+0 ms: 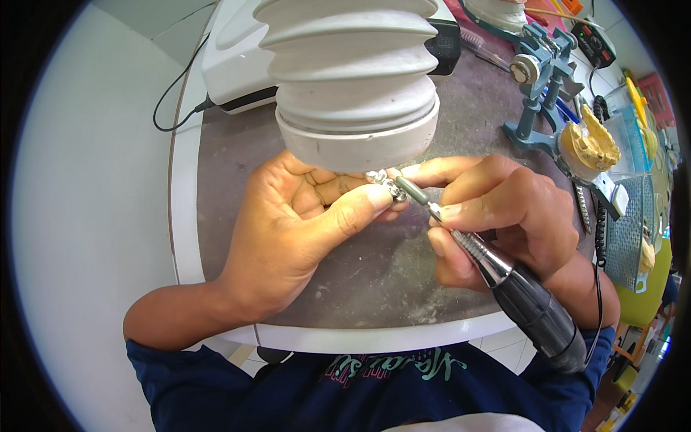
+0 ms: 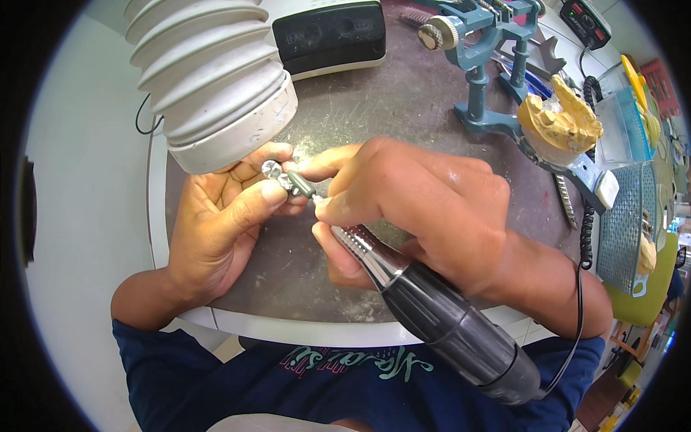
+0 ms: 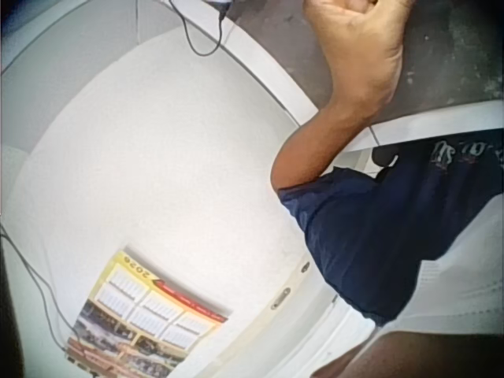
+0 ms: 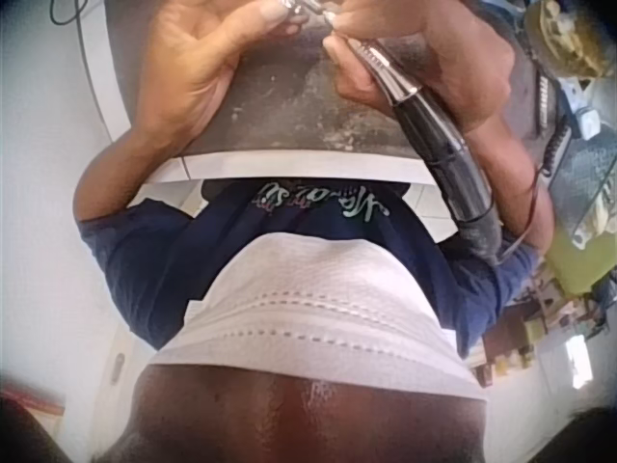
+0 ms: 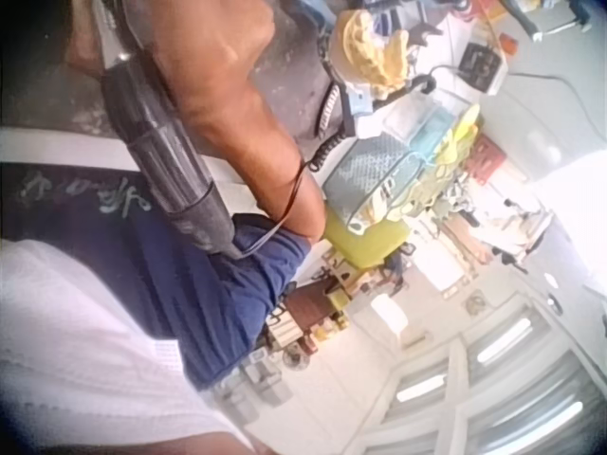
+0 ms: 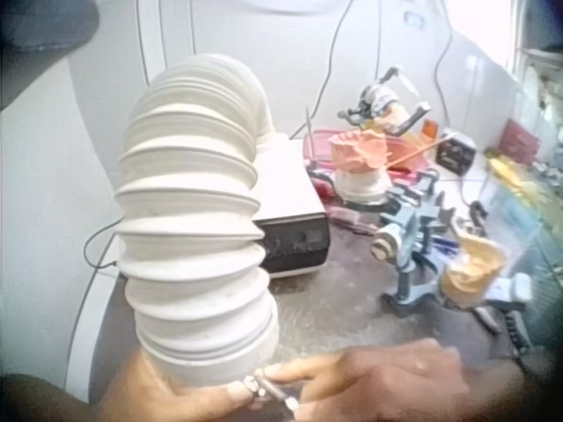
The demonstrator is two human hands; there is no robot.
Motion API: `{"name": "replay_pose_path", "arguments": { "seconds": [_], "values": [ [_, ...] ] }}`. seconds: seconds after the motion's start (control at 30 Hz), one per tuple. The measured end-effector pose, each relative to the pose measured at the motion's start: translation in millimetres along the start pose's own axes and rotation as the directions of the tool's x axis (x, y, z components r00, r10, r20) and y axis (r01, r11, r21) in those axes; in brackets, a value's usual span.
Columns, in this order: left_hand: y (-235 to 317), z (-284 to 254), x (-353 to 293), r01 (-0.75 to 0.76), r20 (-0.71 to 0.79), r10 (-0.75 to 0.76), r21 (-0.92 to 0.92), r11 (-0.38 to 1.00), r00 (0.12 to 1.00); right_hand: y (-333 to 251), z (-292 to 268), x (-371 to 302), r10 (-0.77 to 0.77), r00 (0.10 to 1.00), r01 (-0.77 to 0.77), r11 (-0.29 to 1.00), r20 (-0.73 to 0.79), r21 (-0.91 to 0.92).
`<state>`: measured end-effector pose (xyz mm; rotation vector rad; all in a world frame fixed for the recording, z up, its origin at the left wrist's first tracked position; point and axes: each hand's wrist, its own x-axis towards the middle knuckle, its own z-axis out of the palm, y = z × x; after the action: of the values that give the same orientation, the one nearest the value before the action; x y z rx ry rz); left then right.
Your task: The person uses a rotary grinding tool to smooth and shape a small metal component held in the left hand. The work is performed under a magnifying lamp on a cluttered workbench. After grinding, the person places the component into a basket and picks up another small metal piece to continue the process.
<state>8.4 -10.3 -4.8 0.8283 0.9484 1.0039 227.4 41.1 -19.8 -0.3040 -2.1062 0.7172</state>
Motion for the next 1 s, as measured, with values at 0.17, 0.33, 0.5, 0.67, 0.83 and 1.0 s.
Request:
{"name": "replay_pose_path", "arguments": {
  "seconds": [0.17,0.33,0.5,0.67,0.83,1.0],
  "values": [
    [-0.6,1.0,0.4,-0.022,0.01,0.022,-0.017,1.0,1.0,-1.2,-1.5,2.2,-0.014,1.0,0.014,1.0,0.005,-0.016],
    [-1.5,3.0,0.7,-0.046,-0.002,0.046,-0.027,0.999,0.999,-1.5,-1.9,2.3,-0.011,1.0,0.011,1.0,0.006,-0.028],
    [-2.1,4.0,0.8,-0.052,-0.008,0.052,-0.018,0.998,0.999,-2.5,-3.2,1.6,-0.006,1.0,0.006,0.999,0.003,-0.041],
    [-1.1,2.9,0.9,-0.035,-0.011,0.035,-0.013,0.999,0.999,-1.2,-2.5,2.6,-0.024,1.0,0.024,0.999,-0.003,-0.031],
    [-0.1,1.6,0.2,-0.022,-0.002,0.022,-0.022,1.0,1.0,0.8,-1.9,2.7,-0.044,0.999,0.044,0.999,0.01,-0.03],
    [-7.2,0.9,-0.6,-0.084,-0.019,0.084,-0.001,0.996,0.996,2.8,0.3,-1.0,-0.003,1.0,0.003,1.0,-0.02,0.02]
  ]
}}
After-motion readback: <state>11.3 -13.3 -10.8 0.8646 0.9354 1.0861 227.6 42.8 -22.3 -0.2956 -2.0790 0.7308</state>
